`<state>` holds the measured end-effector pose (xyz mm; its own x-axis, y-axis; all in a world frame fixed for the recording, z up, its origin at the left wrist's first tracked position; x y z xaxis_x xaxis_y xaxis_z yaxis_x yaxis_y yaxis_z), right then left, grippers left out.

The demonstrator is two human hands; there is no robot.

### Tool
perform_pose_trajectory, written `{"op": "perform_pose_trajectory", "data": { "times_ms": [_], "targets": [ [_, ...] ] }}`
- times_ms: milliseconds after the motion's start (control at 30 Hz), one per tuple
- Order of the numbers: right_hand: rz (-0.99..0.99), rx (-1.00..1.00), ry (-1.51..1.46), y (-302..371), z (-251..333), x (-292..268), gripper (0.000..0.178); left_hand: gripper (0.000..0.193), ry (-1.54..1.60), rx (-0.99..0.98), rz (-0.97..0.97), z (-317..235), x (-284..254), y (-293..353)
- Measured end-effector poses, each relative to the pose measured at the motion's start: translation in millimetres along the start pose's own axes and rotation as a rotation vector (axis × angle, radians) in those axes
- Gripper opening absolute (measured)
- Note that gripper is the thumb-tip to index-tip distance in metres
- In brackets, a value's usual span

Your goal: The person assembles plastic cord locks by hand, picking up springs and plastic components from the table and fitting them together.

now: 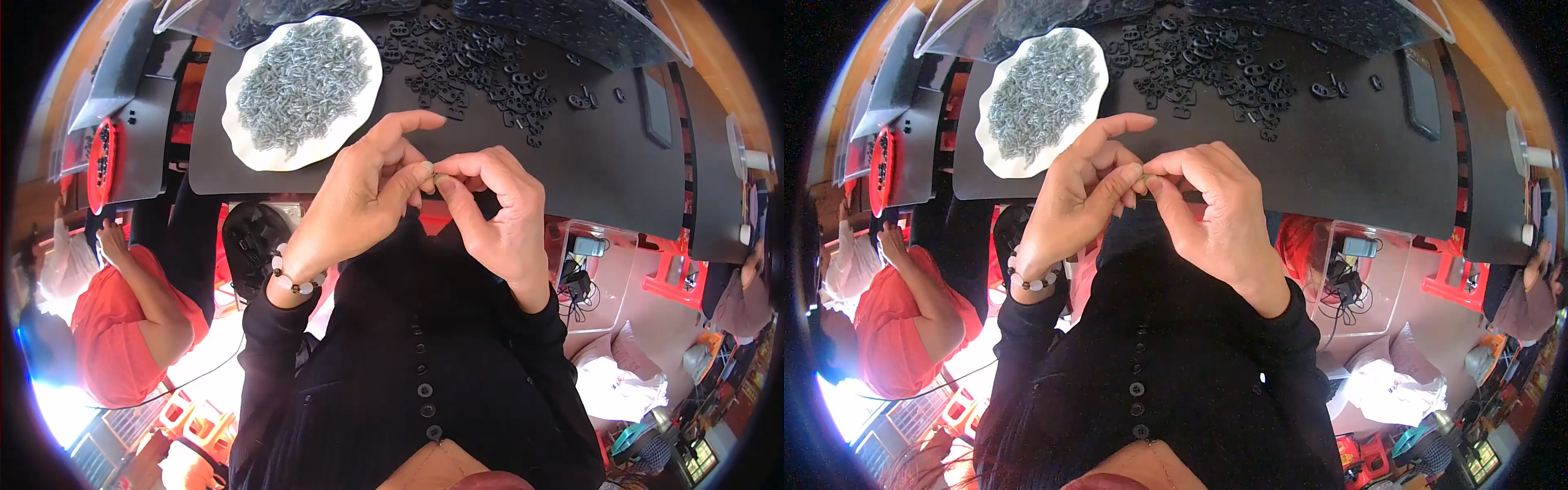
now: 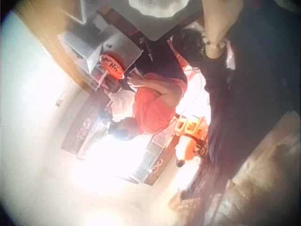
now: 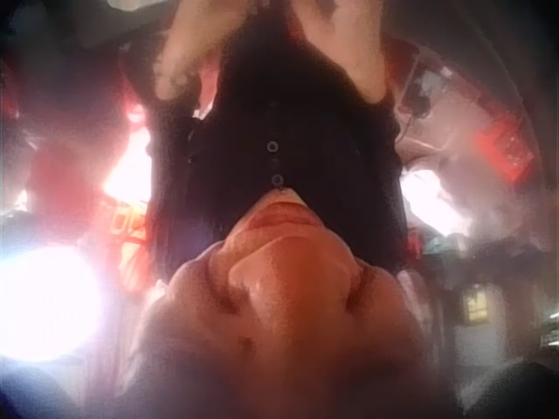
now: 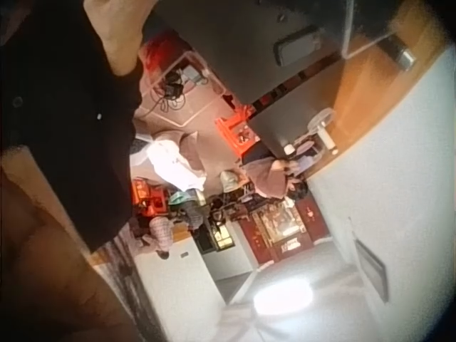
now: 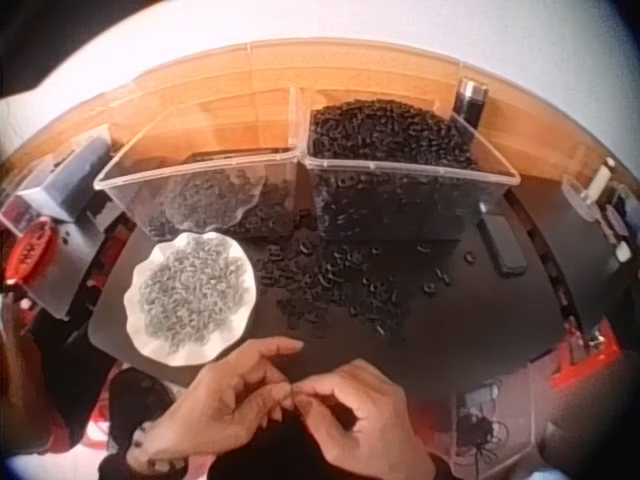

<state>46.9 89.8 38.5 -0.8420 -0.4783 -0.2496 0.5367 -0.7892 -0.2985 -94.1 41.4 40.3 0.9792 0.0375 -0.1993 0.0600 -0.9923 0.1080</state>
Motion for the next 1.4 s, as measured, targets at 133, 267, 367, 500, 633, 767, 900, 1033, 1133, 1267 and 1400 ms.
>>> {"op": "perform_pose_trajectory", "data": {
  "times_ms": [133,267,367,500,633,767,900,1033,1133,1267,1400],
  "targets": [
    [-0.007,-0.034,0.075,4,-3,-4,0.014,0.03,0.058,-0.048,-0.002,4,8,-2],
    [-0.052,-0.033,0.113,9,-5,-8,0.015,0.02,0.129,-0.101,-0.038,12,17,-3],
    [-0.063,-0.041,0.15,10,-4,-12,0.013,0.014,0.171,-0.098,-0.07,19,24,-3],
    [-0.061,-0.031,0.175,11,-9,-15,0.011,0.011,0.211,-0.099,-0.093,23,29,-3],
    [-0.064,-0.04,0.2,11,-9,-16,0.01,0.012,0.199,-0.078,-0.117,26,29,-3],
    [-0.059,-0.036,0.195,11,-11,-16,0.01,0.013,0.198,-0.091,-0.099,27,28,0],
    [-0.018,-0.038,0.188,11,-12,-16,0.013,0.011,0.227,-0.093,-0.128,28,27,-2],
    [-0.162,0.248,-0.21,16,-22,-22,0.017,0.01,0.285,-0.047,-0.215,31,25,-2],
    [-0.156,0.294,-0.475,20,-26,-27,0.013,0.01,0.255,0.008,-0.253,25,24,-1],
    [-0.218,0.26,-0.508,21,-24,-27,0.014,0.009,0.312,0.042,-0.255,24,32,1],
    [-0.217,0.259,-0.449,22,-22,-27,0.015,0.009,0.317,0.064,-0.247,22,38,1]
  ]
}}
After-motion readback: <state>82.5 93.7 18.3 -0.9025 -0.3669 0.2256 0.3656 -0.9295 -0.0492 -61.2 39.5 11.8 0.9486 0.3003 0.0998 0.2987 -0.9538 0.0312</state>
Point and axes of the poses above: each hand's wrist, its own y-axis away from the middle knuckle, its own x-axis out of the palm, z = x × y, the point moved 5 cm from there along -y, towards the middle knuckle, and after that the axes turned 5 degrees about -y, right-handed, at the moved point
